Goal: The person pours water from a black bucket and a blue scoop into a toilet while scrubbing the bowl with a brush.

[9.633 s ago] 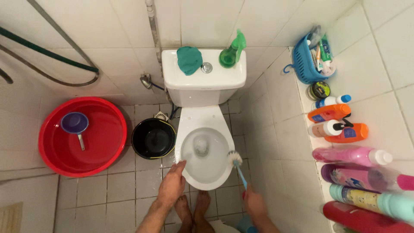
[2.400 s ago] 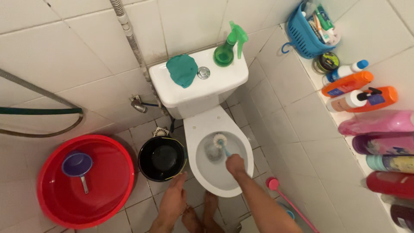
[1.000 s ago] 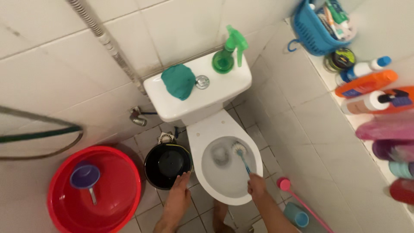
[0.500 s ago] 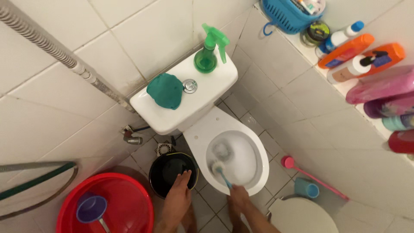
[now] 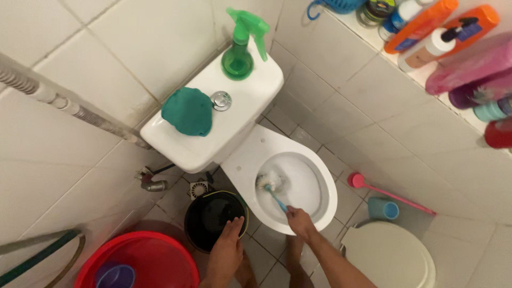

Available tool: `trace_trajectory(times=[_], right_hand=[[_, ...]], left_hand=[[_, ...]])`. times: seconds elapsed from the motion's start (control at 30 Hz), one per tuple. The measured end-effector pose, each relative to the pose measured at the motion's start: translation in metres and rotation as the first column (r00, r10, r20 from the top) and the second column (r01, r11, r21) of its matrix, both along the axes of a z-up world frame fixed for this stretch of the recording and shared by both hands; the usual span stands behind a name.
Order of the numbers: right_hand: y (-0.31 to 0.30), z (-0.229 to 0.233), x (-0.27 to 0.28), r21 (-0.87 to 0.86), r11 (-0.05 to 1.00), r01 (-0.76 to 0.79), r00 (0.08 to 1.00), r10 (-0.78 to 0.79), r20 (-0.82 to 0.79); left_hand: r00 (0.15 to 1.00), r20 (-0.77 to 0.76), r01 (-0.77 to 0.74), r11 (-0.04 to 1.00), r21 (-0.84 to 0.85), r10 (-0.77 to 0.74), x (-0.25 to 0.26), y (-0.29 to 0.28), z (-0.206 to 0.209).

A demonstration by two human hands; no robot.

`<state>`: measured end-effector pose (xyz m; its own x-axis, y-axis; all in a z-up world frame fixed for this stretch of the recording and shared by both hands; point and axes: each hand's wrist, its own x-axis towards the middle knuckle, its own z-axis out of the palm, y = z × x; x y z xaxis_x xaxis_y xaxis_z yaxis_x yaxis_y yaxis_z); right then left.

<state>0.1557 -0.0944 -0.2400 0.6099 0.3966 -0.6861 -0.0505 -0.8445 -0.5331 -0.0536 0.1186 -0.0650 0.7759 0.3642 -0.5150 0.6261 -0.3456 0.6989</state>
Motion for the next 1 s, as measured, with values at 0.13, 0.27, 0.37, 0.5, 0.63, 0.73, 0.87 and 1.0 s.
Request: trace_trajectory(times=[0.13,0.27,0.37,0.5,0.63,0.73,0.87,1.0], right_hand=[[-0.018,0.023,-0.024,-0.044,0.985,-0.165,0.984,0.168,0.067],[-0.023,0.037,-0.02,-0.214,0.891,-0.4,0.9,0.426,0.093],[-0.014,0.038,-0.016,-0.258,0.897,-0.36,0.915,0.394,0.092],[0.01,0.023,-0.009,-0.342,0.863,-0.372,0.91,0.411,0.047],[0.018,-0.003,-0.003,-0.414,0.839,-0.353,0.911,0.409,0.052],[0.024,-0.024,0.007,-0.488,0.803,-0.342,0.922,0.386,-0.011],[0.024,-0.061,0.018,-0.432,0.868,-0.244,0.959,0.281,0.022],[0.032,-0.097,0.021,-0.304,0.916,-0.263,0.955,0.292,0.053]], left_hand=[[0.997,0.074,0.001,1.0,0.024,-0.003,0.0,0.0,-0.008],[0.993,0.122,-0.003,0.999,0.044,-0.003,0.0,0.002,-0.02],[0.995,0.103,-0.015,0.999,0.03,0.012,0.004,0.003,-0.027],[0.997,0.073,0.012,1.0,0.018,-0.013,0.011,0.008,-0.033],[0.997,0.069,0.019,1.0,0.001,-0.019,0.013,0.011,-0.043],[0.998,-0.034,0.056,0.998,-0.024,-0.057,0.013,0.017,-0.051],[0.998,-0.007,0.06,0.998,0.006,-0.06,0.003,0.021,-0.066],[0.998,0.015,0.055,0.998,0.039,-0.056,-0.003,0.022,-0.08]])
